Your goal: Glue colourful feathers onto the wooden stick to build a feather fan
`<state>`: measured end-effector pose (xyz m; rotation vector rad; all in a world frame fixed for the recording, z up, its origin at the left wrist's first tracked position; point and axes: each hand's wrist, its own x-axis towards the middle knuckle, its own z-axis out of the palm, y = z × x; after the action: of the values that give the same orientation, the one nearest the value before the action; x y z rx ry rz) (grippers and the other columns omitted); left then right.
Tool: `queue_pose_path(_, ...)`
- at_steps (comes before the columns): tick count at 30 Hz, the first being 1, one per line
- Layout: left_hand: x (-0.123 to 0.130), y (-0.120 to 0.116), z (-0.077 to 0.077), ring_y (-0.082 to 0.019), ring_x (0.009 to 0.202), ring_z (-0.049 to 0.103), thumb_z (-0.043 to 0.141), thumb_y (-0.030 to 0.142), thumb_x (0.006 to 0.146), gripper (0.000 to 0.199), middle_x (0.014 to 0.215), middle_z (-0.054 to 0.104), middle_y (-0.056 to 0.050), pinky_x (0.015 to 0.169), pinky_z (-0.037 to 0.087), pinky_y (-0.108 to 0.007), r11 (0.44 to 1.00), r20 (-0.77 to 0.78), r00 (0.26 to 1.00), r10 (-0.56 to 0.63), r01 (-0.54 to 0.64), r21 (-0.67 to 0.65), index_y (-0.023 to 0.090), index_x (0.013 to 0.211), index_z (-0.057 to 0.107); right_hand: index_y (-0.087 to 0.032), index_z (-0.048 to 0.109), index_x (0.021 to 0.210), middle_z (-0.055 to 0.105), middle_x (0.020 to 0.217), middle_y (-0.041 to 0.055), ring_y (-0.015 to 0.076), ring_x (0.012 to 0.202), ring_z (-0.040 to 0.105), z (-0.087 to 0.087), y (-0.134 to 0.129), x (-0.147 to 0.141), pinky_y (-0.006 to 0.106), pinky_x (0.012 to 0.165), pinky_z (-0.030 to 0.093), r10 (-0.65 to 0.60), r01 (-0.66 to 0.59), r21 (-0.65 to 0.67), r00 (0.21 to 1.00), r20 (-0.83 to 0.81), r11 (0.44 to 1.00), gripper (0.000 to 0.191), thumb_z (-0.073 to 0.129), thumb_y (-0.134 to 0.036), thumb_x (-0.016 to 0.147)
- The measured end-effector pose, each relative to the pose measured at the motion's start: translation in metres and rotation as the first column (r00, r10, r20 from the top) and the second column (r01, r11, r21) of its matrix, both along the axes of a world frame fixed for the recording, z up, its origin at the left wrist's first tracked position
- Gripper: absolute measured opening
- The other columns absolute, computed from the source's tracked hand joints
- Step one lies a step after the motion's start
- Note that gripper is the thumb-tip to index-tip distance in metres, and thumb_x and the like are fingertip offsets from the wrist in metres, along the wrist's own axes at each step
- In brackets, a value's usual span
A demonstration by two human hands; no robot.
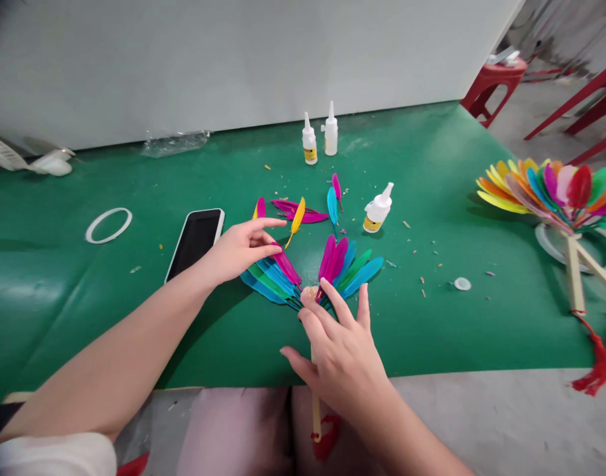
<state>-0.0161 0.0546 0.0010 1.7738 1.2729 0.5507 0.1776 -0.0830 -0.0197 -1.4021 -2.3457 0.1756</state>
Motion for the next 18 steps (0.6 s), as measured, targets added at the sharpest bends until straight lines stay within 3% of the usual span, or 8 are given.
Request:
queue_pose_path(5,-0.002,0.001,-0.004,-0.013,0.069,0.059,0.062,0.025,0.074,0.045,0.074,0.064,0.000,0.066,0.045,-0.027,0.999,-0.030,0.999,-0.012,0.013,0.031,0.023,0.118,0.052,-0.022,0.053,0.097,0.053,0.127,-0.0016,0.0300,0.130,0.031,0.000,-0.002,0.003,0.062,0.104,0.013,0.011,-0.010,0.005,0.998,-0.056,1.000,0.033,0.052,-0.049,0.078)
queue_pose_path(8,-0.002,0.002,-0.004,-0.013,0.071,0.060,0.060,0.026,0.076,0.045,0.077,0.066,0.000,0.067,0.046,-0.027,0.998,-0.068,0.997,-0.025,0.029,0.061,0.024,0.119,0.050,-0.021,0.053,0.099,0.055,0.125,0.0003,0.0302,0.129,0.031,-0.001,-0.004,0.005,0.061,0.104,0.018,-0.075,0.086,0.069,0.985,-0.156,0.994,0.031,0.057,-0.043,0.076)
queue_pose_path(11,0.004,-0.006,0.003,-0.016,0.086,0.059,0.057,0.024,0.079,0.041,0.096,0.066,-0.004,0.076,0.046,-0.031,0.954,-0.166,0.985,0.044,0.008,0.300,0.021,0.119,0.050,-0.021,0.053,0.097,0.059,0.120,0.0002,0.0301,0.127,0.035,-0.002,-0.004,0.005,0.061,0.104,0.018,-0.145,0.166,0.093,0.969,-0.198,0.982,0.029,0.060,-0.038,0.075)
queue_pose_path(13,0.011,-0.021,0.008,-0.018,0.096,0.055,0.053,0.023,0.082,0.031,0.105,0.063,-0.007,0.082,0.044,-0.035,0.819,-0.260,0.962,0.080,0.085,0.568,0.018,0.112,0.056,-0.022,0.054,0.093,0.060,0.118,-0.0017,0.0294,0.126,0.038,-0.002,-0.004,0.004,0.061,0.104,0.018,-0.149,0.170,0.096,0.970,-0.194,0.981,0.023,0.060,-0.035,0.075)
queue_pose_path(14,0.015,-0.031,0.010,-0.019,0.096,0.054,0.051,0.022,0.083,0.024,0.101,0.063,-0.007,0.082,0.043,-0.036,0.727,-0.315,0.948,0.039,0.190,0.660,0.016,0.105,0.059,-0.022,0.054,0.090,0.061,0.117,-0.0024,0.0290,0.125,0.039,-0.002,-0.004,0.004,0.060,0.104,0.018,-0.150,0.172,0.101,0.969,-0.194,0.980,0.019,0.059,-0.033,0.075)
queue_pose_path(16,0.023,-0.052,0.011,-0.019,0.084,0.055,0.050,0.024,0.084,0.017,0.084,0.064,-0.006,0.070,0.043,-0.034,0.573,-0.470,0.881,-0.056,0.414,0.707,0.016,0.090,0.064,-0.022,0.053,0.086,0.062,0.116,-0.0028,0.0283,0.123,0.041,-0.002,-0.004,0.004,0.060,0.104,0.019,-0.149,0.172,0.107,0.970,-0.193,0.979,0.014,0.058,-0.029,0.076)
queue_pose_path(18,0.028,-0.071,0.006,-0.017,0.066,0.052,0.049,0.022,0.084,0.019,0.067,0.058,-0.004,0.055,0.039,-0.030,0.467,-0.562,0.823,-0.081,0.529,0.708,0.013,0.092,0.063,-0.021,0.053,0.085,0.061,0.117,-0.0029,0.0280,0.123,0.041,-0.002,-0.004,0.003,0.060,0.104,0.018,-0.141,0.162,0.104,0.973,-0.185,0.981,0.011,0.057,-0.028,0.076)
